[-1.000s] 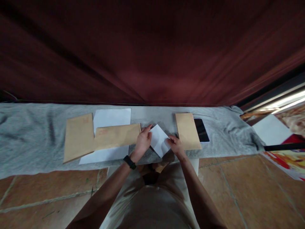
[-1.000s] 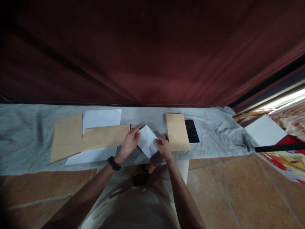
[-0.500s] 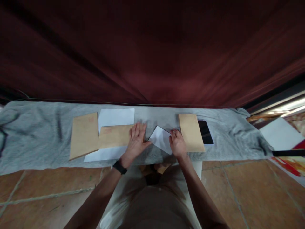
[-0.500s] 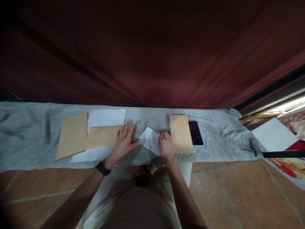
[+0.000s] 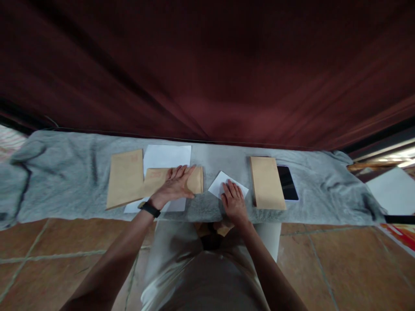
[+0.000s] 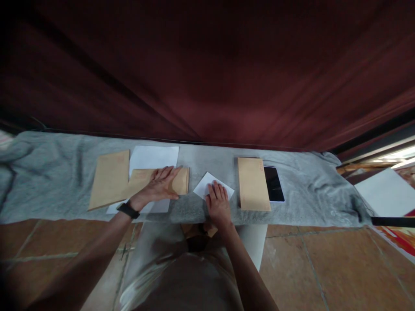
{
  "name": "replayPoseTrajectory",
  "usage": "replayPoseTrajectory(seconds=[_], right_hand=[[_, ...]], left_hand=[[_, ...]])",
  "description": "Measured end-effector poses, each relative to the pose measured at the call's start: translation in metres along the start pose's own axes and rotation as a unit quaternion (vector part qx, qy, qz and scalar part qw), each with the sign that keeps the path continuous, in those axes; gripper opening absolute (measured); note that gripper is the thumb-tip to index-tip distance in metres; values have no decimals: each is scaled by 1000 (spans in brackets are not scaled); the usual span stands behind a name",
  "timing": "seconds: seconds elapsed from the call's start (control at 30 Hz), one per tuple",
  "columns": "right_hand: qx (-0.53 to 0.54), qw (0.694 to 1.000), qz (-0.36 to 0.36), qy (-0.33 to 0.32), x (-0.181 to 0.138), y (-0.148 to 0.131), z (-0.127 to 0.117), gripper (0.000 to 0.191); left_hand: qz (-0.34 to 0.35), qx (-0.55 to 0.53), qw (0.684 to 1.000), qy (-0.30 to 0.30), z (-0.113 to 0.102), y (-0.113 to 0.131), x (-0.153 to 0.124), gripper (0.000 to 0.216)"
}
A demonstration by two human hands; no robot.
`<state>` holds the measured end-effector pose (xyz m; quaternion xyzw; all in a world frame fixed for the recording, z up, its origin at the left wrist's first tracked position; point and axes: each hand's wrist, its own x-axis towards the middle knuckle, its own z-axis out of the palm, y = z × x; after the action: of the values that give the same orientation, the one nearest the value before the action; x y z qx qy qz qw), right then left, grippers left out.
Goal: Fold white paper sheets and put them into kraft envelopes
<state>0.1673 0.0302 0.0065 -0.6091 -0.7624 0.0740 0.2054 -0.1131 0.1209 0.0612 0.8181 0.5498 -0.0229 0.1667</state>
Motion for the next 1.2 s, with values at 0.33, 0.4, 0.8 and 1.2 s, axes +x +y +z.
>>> replayPoseTrajectory(seconds=[0.33,0.4,0.8,1.2], right_hand=[[-26,1000,8,-5,0,-6,-2,51],[-26,1000,7,-8,0,-6,-3,52],[-37,999,6,-9,0,-8,-4,52],[-2,1000,9,-4,0,-5,-5,50]], left_hand=[[24,10,1000,3,-10,5,3,119],[34,3,999,15,-10,6,3,119],[43,-5,998,34,-9,9,1,122],[106,-31,987,114,2,54,-15,118]])
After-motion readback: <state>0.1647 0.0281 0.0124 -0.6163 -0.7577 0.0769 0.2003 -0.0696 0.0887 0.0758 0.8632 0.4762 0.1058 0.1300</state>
